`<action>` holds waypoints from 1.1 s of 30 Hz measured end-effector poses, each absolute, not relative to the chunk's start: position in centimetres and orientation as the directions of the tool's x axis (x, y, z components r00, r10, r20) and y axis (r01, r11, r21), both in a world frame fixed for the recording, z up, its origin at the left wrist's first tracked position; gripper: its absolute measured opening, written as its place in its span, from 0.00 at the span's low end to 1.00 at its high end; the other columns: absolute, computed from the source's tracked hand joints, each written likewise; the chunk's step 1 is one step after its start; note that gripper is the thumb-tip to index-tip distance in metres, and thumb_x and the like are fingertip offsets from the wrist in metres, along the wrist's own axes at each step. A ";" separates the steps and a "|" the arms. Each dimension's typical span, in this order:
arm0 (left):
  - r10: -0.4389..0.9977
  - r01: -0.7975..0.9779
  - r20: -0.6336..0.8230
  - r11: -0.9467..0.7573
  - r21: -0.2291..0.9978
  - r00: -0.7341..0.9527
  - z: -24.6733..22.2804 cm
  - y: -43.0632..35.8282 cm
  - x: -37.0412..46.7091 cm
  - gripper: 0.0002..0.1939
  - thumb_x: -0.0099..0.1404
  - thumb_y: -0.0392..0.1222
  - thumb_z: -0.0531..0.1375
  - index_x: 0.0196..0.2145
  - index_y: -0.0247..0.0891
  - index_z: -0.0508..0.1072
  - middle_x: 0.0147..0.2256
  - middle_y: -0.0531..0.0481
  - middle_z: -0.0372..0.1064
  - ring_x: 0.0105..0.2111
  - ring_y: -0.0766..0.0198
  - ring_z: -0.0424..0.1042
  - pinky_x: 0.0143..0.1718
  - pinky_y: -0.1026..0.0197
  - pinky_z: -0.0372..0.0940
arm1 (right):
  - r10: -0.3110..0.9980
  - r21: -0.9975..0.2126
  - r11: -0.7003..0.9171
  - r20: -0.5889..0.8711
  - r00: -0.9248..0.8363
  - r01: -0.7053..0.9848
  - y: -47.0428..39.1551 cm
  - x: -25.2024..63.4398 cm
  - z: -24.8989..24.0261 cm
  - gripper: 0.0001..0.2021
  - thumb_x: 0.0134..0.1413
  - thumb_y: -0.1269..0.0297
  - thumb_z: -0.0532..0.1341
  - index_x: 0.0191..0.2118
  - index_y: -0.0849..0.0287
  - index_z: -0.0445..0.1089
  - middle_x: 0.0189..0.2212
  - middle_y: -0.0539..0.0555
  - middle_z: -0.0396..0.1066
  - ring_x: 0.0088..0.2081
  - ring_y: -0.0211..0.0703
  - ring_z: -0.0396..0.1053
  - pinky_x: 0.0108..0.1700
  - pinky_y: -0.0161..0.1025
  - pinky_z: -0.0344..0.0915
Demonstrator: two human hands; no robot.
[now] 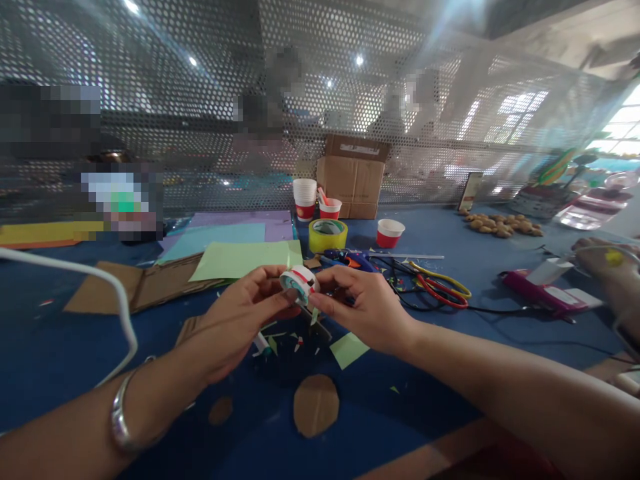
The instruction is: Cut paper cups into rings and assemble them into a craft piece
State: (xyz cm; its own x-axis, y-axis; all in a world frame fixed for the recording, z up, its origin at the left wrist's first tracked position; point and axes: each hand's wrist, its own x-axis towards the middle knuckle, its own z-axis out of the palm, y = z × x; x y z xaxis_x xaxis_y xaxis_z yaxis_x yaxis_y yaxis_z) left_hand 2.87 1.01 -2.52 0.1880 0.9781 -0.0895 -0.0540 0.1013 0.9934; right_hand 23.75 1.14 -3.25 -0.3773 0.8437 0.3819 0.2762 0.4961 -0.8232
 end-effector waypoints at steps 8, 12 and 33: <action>0.953 -0.137 -0.008 0.052 0.989 0.303 -3.3 2.9 1.7 0.16 0.57 0.46 0.78 0.41 0.42 0.83 0.44 0.50 0.82 0.42 0.63 0.78 0.46 0.62 0.74 | 0.819 -0.833 0.516 0.409 -0.403 0.202 1.3 24.0 -3.2 0.10 0.66 0.60 0.66 0.47 0.60 0.78 0.40 0.53 0.79 0.37 0.38 0.75 0.41 0.35 0.72; 0.959 -0.083 -0.038 0.064 0.995 0.280 -3.0 2.5 1.5 0.14 0.58 0.46 0.77 0.41 0.43 0.83 0.44 0.49 0.82 0.41 0.61 0.79 0.41 0.63 0.75 | 0.816 -0.821 0.526 0.413 -0.405 0.222 1.4 24.1 -3.2 0.08 0.65 0.61 0.67 0.45 0.59 0.78 0.37 0.51 0.79 0.34 0.37 0.74 0.39 0.34 0.72; 0.933 0.035 0.233 -0.252 0.967 0.275 -2.7 1.0 2.3 0.24 0.59 0.43 0.75 0.49 0.41 0.70 0.45 0.47 0.79 0.47 0.57 0.80 0.44 0.59 0.78 | 0.671 -0.579 0.740 0.599 -0.437 0.341 1.7 24.3 -3.8 0.21 0.61 0.65 0.71 0.58 0.58 0.70 0.52 0.57 0.78 0.50 0.46 0.78 0.49 0.41 0.78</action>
State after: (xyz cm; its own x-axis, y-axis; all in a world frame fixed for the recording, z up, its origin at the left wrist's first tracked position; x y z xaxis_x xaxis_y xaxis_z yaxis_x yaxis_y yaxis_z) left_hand 2.31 1.03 -2.73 0.2747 0.9327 0.2335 0.0345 -0.2522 0.9671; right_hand 24.30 1.72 -3.77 -0.4371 0.6708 0.5991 0.3414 0.7400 -0.5795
